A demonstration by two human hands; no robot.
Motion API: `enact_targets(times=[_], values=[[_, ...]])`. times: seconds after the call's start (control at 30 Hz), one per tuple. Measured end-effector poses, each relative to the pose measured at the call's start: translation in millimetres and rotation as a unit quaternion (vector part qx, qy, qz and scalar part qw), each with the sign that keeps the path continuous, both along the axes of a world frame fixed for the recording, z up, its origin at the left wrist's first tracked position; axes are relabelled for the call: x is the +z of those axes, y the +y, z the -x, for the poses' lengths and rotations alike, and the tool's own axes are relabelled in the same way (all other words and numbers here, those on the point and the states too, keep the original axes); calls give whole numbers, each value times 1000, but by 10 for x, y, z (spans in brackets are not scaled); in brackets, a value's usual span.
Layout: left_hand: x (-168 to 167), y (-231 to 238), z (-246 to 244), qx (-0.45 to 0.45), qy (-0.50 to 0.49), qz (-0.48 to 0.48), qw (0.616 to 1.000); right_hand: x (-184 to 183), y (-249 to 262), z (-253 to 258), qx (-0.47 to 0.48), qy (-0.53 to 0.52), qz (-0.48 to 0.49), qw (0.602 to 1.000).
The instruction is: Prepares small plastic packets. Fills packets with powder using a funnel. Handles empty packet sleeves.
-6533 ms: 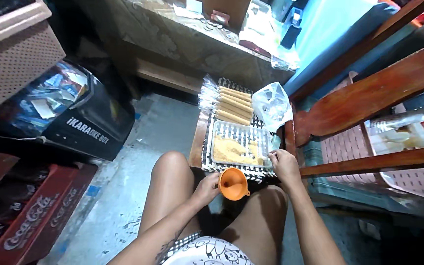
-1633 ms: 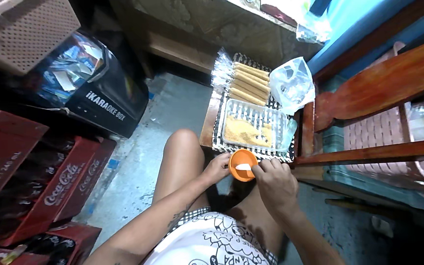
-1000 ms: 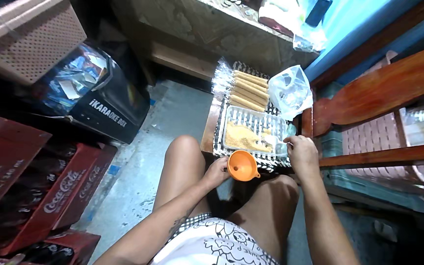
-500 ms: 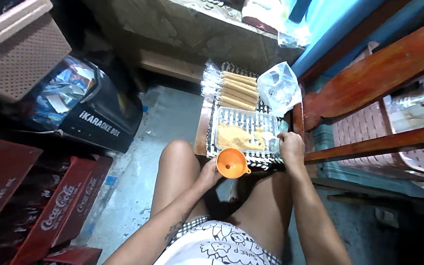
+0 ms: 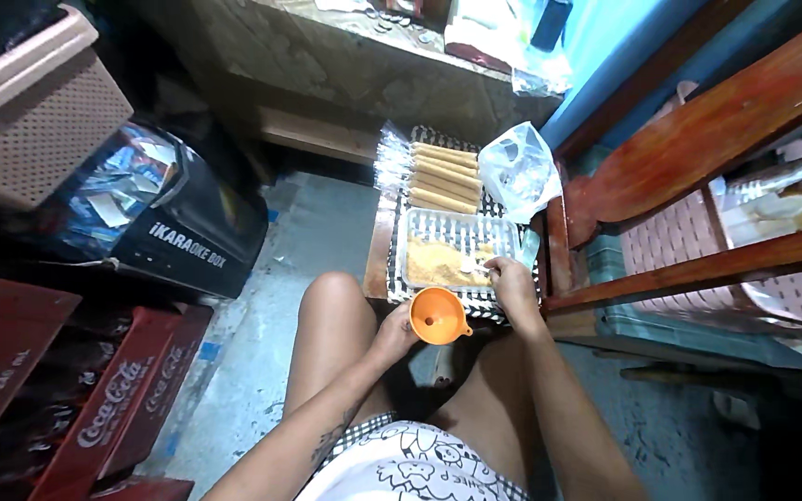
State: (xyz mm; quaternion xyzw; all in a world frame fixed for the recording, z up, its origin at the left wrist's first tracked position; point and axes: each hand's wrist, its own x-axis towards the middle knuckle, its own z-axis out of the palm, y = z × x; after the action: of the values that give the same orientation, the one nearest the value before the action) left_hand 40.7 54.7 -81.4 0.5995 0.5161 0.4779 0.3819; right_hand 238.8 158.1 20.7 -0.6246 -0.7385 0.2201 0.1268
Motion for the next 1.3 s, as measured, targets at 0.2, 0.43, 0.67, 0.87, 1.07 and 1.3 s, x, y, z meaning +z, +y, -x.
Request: enact_targets(times=[0.2, 0.43, 0.67, 0.87, 1.07, 1.3], values=[[-9, 14, -3, -2, -4, -3, 1000, 19, 85, -39, -33, 43, 45, 998], [-32, 19, -11, -10, 5, -5, 1000, -14, 187, -31, -25, 51, 57, 997], [-58, 26, -7, -13, -2, 1, 1000, 68, 76, -179, -49, 93, 64, 992], [-69, 47, -8, -19, 4, 18, 1000, 135, 86, -319, -52, 125, 76, 988], [-53, 52, -3, -20, 3, 32, 999, 380, -10, -326, -26, 137, 81, 987], [-89, 59, -10, -12, 9, 5, 1000, 600, -310, -280, 67, 96, 94, 989]])
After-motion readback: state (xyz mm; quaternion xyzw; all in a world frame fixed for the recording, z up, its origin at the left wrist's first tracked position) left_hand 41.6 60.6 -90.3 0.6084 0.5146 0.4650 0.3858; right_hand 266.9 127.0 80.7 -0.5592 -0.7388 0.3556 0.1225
